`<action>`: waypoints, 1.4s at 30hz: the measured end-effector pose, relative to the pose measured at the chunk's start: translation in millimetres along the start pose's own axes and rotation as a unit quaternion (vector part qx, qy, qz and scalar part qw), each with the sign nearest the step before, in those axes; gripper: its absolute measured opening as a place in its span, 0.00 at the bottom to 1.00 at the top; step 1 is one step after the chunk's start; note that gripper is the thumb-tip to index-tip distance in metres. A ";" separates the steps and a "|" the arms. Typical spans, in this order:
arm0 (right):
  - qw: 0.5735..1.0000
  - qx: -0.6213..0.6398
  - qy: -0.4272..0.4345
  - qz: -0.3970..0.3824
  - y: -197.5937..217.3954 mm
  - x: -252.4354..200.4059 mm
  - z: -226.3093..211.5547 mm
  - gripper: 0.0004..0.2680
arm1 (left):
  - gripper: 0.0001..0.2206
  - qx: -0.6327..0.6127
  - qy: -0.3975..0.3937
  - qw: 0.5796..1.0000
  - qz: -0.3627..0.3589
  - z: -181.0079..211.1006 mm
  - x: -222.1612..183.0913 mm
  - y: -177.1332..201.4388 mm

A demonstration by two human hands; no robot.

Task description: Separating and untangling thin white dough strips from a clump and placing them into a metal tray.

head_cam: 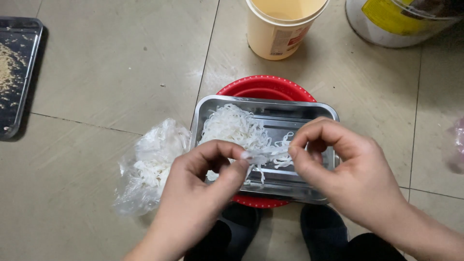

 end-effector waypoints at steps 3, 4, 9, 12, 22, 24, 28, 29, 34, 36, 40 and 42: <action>0.998 -0.027 -0.048 0.031 16.5 5.7 27.7 0.02 | 0.09 -0.026 0.026 0.999 0.021 -5.0 2.3 18.6; 0.995 -0.036 -0.081 0.048 23.6 6.8 41.1 0.03 | 0.10 -0.039 0.039 0.998 0.040 -7.6 2.8 27.9; 0.979 -0.069 -0.165 0.096 51.3 6.5 96.2 0.04 | 0.12 -0.174 0.014 0.980 0.090 -3.8 10.4 65.0; 0.974 -0.040 -0.183 0.127 66.6 2.9 130.3 0.05 | 0.11 -0.219 -0.009 0.968 0.120 3.0 8.3 85.9; 0.950 0.096 -0.233 0.183 77.0 8.2 150.4 0.06 | 0.12 -0.228 -0.039 0.951 0.203 24.3 -1.7 102.9; 0.948 0.108 -0.233 0.190 79.0 8.4 156.6 0.06 | 0.11 -0.230 -0.066 0.944 0.226 25.6 -4.0 112.7; 0.935 0.122 -0.262 0.205 84.5 7.2 173.2 0.05 | 0.12 -0.232 -0.097 0.922 0.294 31.6 -12.5 132.1; 0.935 0.121 -0.262 0.205 84.9 6.8 174.5 0.05 | 0.12 -0.232 -0.097 0.922 0.294 31.1 -12.9 132.7; 0.932 0.126 -0.278 0.193 74.0 5.4 159.2 0.06 | 0.13 -0.242 -0.090 0.929 0.263 25.3 -9.2 124.4; 0.940 0.151 -0.254 0.173 63.4 7.0 150.0 0.07 | 0.14 -0.225 -0.096 0.941 0.232 20.4 -5.2 117.5; 0.954 0.180 -0.222 0.088 29.2 10.9 107.5 0.09 | 0.17 -0.090 -0.033 0.982 0.161 11.1 1.9 84.5; 0.951 0.196 -0.232 0.065 11.5 11.4 80.4 0.09 | 0.14 -0.029 -0.011 0.989 0.142 7.8 1.7 69.3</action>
Point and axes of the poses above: each hand's wrist, its own x-axis towards the middle knuckle, its own y-axis out of the back of the hand, z = x × y, the point moved 10 cm from there along x, towards the middle knuckle, and after that the axes turned 5 degrees about x, right-handed, at the moved point
